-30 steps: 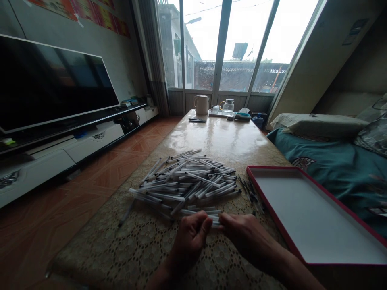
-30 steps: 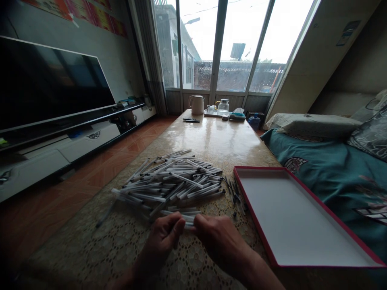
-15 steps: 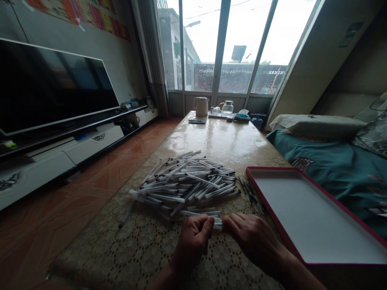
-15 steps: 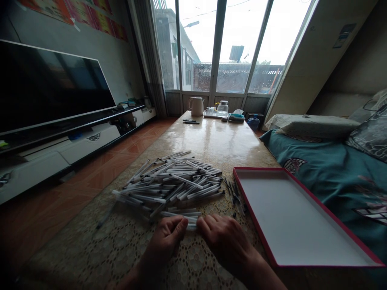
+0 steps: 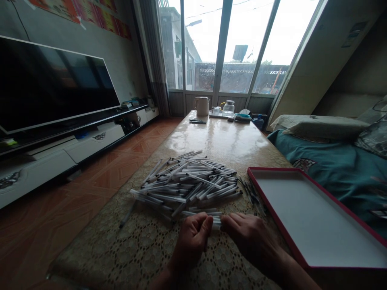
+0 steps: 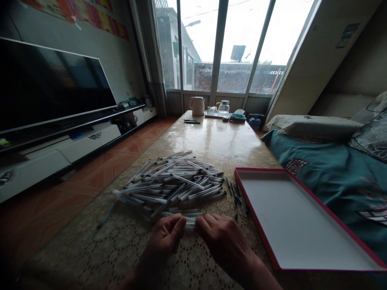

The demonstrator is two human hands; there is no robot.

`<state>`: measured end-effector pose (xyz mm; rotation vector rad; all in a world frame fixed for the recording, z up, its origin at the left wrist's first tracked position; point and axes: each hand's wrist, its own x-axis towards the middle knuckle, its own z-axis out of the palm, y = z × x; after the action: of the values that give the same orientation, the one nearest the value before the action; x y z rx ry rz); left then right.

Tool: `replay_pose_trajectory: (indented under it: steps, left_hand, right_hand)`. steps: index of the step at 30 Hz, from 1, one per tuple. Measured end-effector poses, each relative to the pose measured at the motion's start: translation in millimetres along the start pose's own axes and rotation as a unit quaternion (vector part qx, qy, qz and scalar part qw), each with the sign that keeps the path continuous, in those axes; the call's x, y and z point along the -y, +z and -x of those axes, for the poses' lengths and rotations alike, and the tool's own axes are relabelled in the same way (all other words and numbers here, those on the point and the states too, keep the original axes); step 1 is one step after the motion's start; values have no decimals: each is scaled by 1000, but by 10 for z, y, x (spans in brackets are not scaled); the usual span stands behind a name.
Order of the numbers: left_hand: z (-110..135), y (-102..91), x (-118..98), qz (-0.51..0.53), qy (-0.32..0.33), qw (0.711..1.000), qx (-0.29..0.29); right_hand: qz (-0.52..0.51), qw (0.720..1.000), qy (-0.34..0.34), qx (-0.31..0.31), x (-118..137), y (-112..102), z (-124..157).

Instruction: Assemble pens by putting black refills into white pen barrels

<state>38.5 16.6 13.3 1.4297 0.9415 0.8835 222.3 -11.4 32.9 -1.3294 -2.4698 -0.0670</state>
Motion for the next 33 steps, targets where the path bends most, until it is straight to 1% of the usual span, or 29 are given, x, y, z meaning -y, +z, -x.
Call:
replay_pose_trajectory:
  steps: [1, 3, 4, 6, 8, 10, 11, 13, 14, 15, 16, 17, 18, 19, 21, 22, 23, 24, 25, 26, 28, 30, 33]
  left_hand:
    - [10, -29, -14, -40, 23, 999, 12]
    - [41, -85, -63, -132, 72, 988, 42]
    - [60, -110, -95, -179, 93, 978, 56]
    - [100, -151, -169, -276, 131, 949, 81]
    - [131, -184, -241, -384, 170, 901, 110]
    - [149, -212, -302, -478, 220, 838, 148]
    - [154, -225, -325, -511, 247, 805, 171]
    - [158, -242, -352, -555, 295, 750, 206]
    - [159, -248, -352, -571, 313, 729, 213]
    - [159, -253, -342, -584, 324, 713, 214]
    - [158, -260, -321, -596, 327, 702, 212]
    - [155, -272, -289, -602, 324, 699, 212]
    - [151, -293, -251, -600, 316, 703, 214]
    - [144, -326, -209, -592, 303, 715, 216]
    - [120, -427, -133, -555, 263, 762, 204]
    - [104, -489, -107, -529, 239, 792, 188]
    - [86, -550, -92, -502, 215, 822, 162]
    - [67, -604, -88, -479, 197, 842, 150]
    - [47, -644, -94, -462, 182, 856, 144]
    - [25, -667, -106, -452, 169, 863, 150]
    - [-22, -660, -130, -446, 159, 870, 137]
    - [-79, -616, -139, -445, 162, 875, 102]
    - [-164, -571, -117, -433, 178, 881, 59]
  right_hand:
    - [-43, 998, 21, 35, 4, -22, 5]
    - [-130, 984, 55, 109, 8, -78, 24]
    - [-168, 974, 66, 138, 9, -111, 37]
    - [-217, 959, 80, 165, 12, -180, 63]
    - [-244, 951, 90, 166, 15, -240, 82]
    - [-280, 939, 99, 173, 21, -280, 90]
    - [-311, 926, 101, 188, 28, -289, 89]
    - [-383, 887, 94, 240, 57, -278, 79]
    - [-407, 873, 87, 256, 79, -258, 73]
    - [-411, 870, 84, 257, 103, -230, 69]
    - [-392, 882, 85, 247, 127, -194, 68]
    - [-352, 904, 90, 226, 142, -154, 74]
    - [-297, 929, 92, 200, 144, -114, 88]
    - [-237, 952, 89, 174, 126, -79, 112]
    - [-128, 980, 61, 138, 28, -35, 183]
    - [-78, 990, 52, 104, -43, -32, 225]
    - [-43, 994, 56, 86, -118, -41, 264]
    - [-16, 996, 57, 64, -186, -58, 295]
    - [-3, 998, 54, 40, -237, -79, 313]
    - [-2, 998, 54, 37, -268, -98, 318]
    - [-9, 997, 72, 37, -266, -112, 293]
    - [-23, 993, 110, 39, -213, -80, 245]
    - [-51, 985, 163, 18, -145, 24, 198]
